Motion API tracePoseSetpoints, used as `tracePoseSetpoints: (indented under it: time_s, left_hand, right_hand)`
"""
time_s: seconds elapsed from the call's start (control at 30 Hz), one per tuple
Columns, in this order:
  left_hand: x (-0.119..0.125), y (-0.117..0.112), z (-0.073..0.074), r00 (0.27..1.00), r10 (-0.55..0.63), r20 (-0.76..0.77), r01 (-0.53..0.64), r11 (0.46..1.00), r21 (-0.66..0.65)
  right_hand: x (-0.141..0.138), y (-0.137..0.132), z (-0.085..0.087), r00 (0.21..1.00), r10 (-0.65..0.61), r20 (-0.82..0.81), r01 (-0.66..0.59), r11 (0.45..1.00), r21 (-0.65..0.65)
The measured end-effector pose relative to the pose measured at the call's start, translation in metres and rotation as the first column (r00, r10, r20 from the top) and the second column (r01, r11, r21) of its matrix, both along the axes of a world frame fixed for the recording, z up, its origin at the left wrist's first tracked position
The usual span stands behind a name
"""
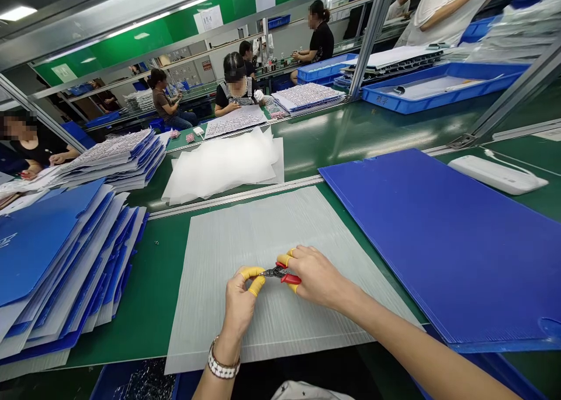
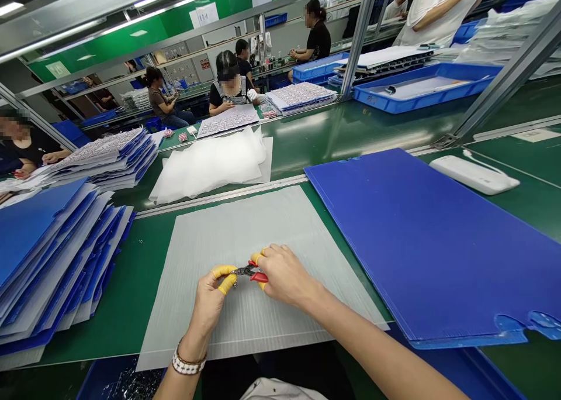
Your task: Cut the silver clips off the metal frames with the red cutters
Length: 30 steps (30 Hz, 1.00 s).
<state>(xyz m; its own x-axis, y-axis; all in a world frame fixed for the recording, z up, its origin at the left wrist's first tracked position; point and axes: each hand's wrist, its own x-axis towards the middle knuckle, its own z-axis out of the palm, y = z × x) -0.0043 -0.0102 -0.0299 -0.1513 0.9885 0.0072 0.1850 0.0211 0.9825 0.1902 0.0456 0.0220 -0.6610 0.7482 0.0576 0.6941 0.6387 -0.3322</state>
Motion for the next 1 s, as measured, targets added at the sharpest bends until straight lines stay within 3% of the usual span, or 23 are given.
tracePoseSetpoints:
  time_s: [0.53,0.67,0.87,1.0]
  left_hand:
    - [-0.001,-0.002,0.006,0.998,-0.018,-0.058,0.021,0.999,0.047]
    - [0.000,-0.001,0.006,1.000,-0.015,-0.009,0.015,1.000,-0.001]
    - [0.000,0.002,0.001,0.966,0.128,0.224,-0.097,0.985,-0.145]
    - [-0.003,0.004,-0.003,0.968,0.140,0.209,-0.110,0.983,-0.146]
  right_hand:
    - [-0.003,0.000,-0.002,0.998,0.000,0.057,0.000,1.000,-0.008]
    - [0.000,0.003,-0.002,0.998,0.007,0.060,-0.006,1.000,-0.025]
    - [0.009,0.009,-0.009,0.991,-0.131,0.000,0.131,0.986,-0.100]
    - [0.015,0.008,-0.022,0.975,-0.207,-0.084,0.189,0.965,-0.183]
